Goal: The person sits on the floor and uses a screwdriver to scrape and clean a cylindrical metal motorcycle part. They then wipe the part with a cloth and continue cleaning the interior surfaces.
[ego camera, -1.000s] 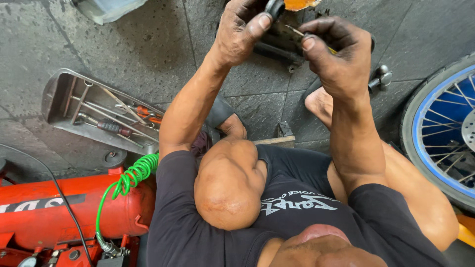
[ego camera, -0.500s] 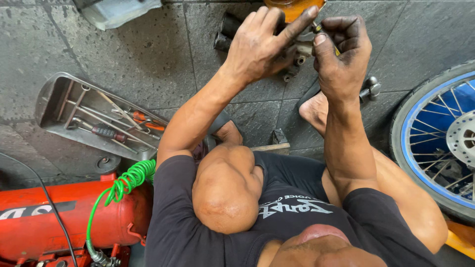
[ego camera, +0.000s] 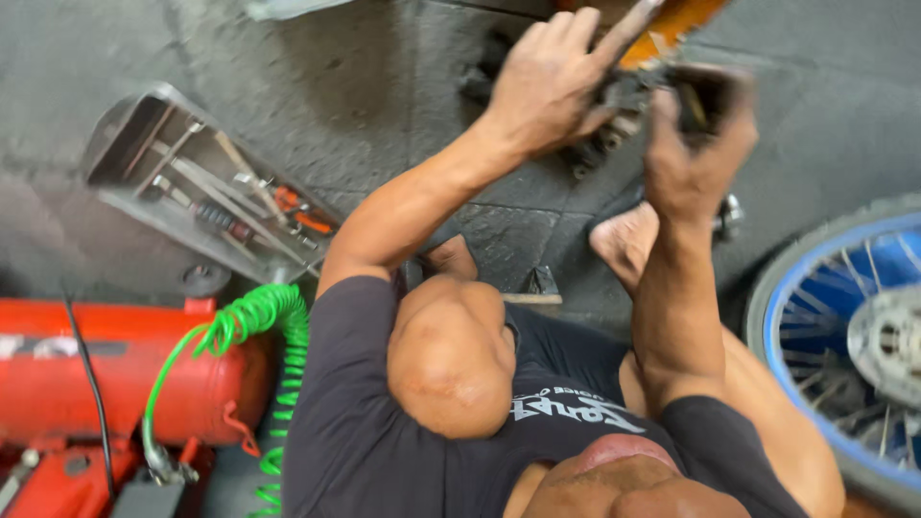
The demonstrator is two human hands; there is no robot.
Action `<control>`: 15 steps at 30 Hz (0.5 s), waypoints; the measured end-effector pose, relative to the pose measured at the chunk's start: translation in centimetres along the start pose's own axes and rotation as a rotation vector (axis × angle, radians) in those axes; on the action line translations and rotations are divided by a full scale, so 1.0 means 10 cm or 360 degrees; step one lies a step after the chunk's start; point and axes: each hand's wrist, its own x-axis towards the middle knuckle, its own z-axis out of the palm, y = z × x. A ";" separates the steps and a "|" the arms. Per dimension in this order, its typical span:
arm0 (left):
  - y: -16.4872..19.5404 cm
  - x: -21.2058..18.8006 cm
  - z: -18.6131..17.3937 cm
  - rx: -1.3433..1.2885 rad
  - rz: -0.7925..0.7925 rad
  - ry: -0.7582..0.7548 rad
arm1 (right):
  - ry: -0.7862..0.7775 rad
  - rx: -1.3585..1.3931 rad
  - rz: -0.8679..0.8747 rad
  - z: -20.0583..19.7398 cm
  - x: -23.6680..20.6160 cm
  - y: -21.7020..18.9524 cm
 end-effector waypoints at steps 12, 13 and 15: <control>-0.25 -0.29 -0.03 0.0120 -0.0069 0.0354 | -0.0018 0.1933 0.1247 -0.07 -0.08 0.14; -0.33 -0.34 -0.06 0.0133 -0.0127 0.0432 | 0.0006 0.1895 0.1197 -0.09 -0.09 0.17; -0.53 -0.45 -0.17 0.0155 -0.0222 0.0587 | 0.0035 0.1896 0.1203 -0.09 -0.10 0.21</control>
